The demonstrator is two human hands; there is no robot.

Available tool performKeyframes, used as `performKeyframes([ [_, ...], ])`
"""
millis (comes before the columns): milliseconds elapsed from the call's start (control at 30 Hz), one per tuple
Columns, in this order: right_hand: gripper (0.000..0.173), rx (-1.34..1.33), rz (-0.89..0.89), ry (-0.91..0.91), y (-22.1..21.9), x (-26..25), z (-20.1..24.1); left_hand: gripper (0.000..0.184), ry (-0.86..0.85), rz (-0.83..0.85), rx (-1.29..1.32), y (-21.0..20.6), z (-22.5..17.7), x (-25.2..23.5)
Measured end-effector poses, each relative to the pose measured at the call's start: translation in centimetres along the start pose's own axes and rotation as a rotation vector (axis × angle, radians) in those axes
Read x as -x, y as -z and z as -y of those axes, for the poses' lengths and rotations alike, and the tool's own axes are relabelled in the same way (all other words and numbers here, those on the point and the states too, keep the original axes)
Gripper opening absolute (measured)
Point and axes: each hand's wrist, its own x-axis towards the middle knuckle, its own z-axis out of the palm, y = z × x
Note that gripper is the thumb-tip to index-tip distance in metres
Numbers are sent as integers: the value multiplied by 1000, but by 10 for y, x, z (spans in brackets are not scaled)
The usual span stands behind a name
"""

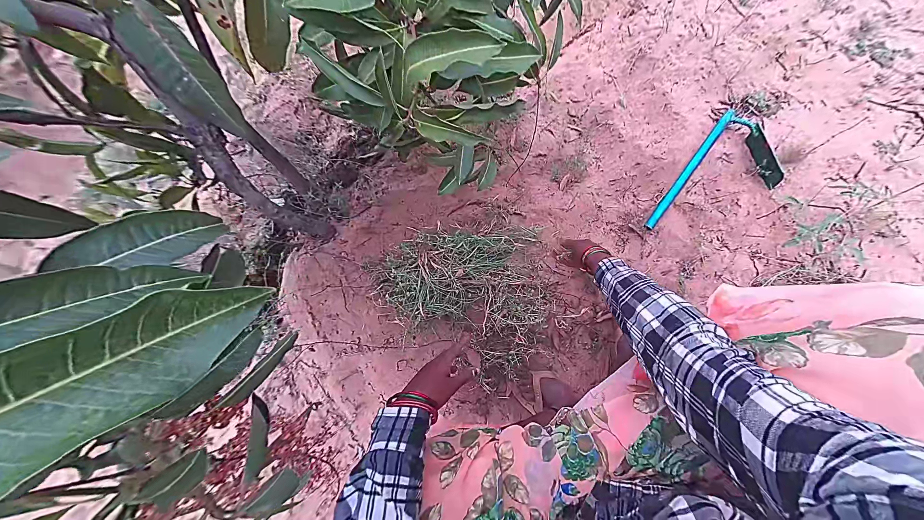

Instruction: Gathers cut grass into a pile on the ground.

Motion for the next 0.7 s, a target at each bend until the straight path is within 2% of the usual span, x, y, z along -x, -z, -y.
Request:
performKeyframes([
  [67,50,25,4,-24,-3,-1,1,74,-3,3,14,0,-5,-1],
  [200,49,6,-28,-198,-15,7,10,73,-34,10,12,-3,-7,0],
  [300,39,-58,-48,-241,-14,22,7,73,-38,-7,-2,0,-4,3],
  [400,53,-149,-106,-328,-20,40,-13,73,-54,-41,-17,2,-3,9],
  [500,51,-215,-162,-441,-30,57,-28,70,-94,-59,-35,2,-8,17],
  [600,52,-213,-122,-504,-28,66,-27,70,-131,-62,-31,1,-10,24],
  [700,67,-140,-115,-513,-36,75,-17,72,-147,-69,-19,-2,-4,24],
])
